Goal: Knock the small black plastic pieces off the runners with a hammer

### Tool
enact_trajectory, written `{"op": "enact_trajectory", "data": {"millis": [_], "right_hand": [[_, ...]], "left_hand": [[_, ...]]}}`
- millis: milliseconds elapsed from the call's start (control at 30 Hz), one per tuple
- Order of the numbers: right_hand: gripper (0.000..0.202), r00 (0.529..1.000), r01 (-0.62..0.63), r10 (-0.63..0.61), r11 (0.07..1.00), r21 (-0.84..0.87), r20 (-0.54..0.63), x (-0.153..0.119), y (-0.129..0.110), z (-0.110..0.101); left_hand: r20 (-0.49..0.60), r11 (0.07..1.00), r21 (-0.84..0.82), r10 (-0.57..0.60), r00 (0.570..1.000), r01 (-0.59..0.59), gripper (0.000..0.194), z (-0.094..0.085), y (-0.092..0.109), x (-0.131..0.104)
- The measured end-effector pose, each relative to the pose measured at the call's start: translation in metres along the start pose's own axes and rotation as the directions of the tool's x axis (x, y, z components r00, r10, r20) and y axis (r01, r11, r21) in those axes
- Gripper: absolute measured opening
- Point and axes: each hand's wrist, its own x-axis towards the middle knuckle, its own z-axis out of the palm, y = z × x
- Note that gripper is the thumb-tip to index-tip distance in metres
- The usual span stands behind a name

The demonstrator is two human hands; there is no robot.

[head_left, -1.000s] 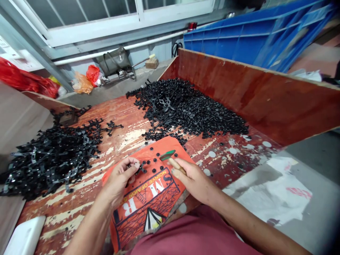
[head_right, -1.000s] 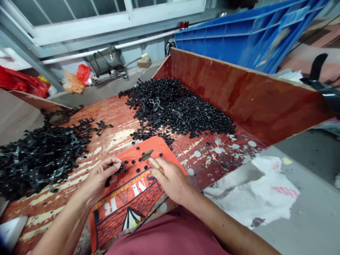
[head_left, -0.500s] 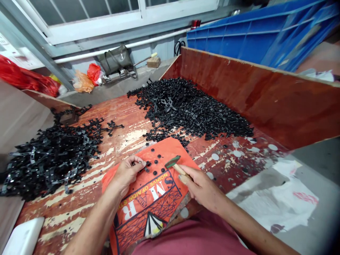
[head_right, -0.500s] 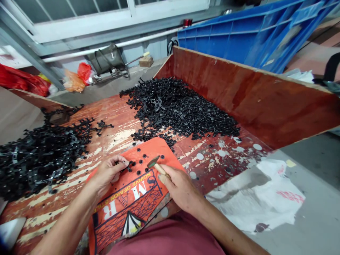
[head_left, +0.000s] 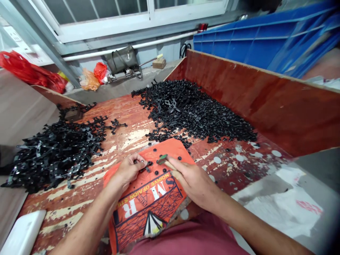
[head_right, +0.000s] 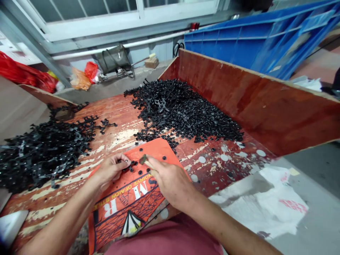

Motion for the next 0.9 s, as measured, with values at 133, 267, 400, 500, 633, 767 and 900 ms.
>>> {"op": "enact_trajectory", "data": {"millis": [133,267,400,500,633,767,900], "right_hand": [[0.044,0.993,0.111,-0.106,0.986,-0.126,0.045,0.022,-0.011,0.001],[0.049,0.988,0.153,-0.148,0.974,-0.167,0.043,0.027,-0.015,-0.002],[0.05,0.967,0.215,-0.234,0.962,-0.167,-0.1,0.025,-0.024,-0.005],[0.051,0.968,0.194,-0.223,0.955,-0.223,-0.112,0.028,-0.025,0.002],[0.054,0.988,0.13,-0.079,0.893,-0.43,0.133,0.038,-0.019,0.015],[0.055,0.985,0.171,-0.166,0.932,-0.321,0.044,0.04,-0.018,0.012],[0.051,0.988,0.149,-0.13,0.931,-0.335,0.078,0.038,-0.015,0.012]], "left_hand": [[0.043,0.999,0.022,-0.038,0.998,0.037,0.028,-0.002,-0.002,-0.001],[0.03,0.999,0.045,-0.02,0.999,0.018,0.029,-0.003,-0.006,0.0],[0.03,0.998,0.058,-0.007,1.0,0.005,0.03,-0.005,-0.006,0.001],[0.046,0.999,0.041,0.003,0.999,-0.005,0.033,-0.006,-0.007,0.002],[0.035,1.0,0.024,0.018,0.999,-0.019,0.034,-0.005,-0.01,0.001],[0.007,0.999,0.034,0.025,1.0,-0.025,0.033,-0.003,-0.012,0.0],[-0.006,0.999,0.027,0.042,0.999,-0.041,0.033,-0.003,-0.012,0.0]]}}
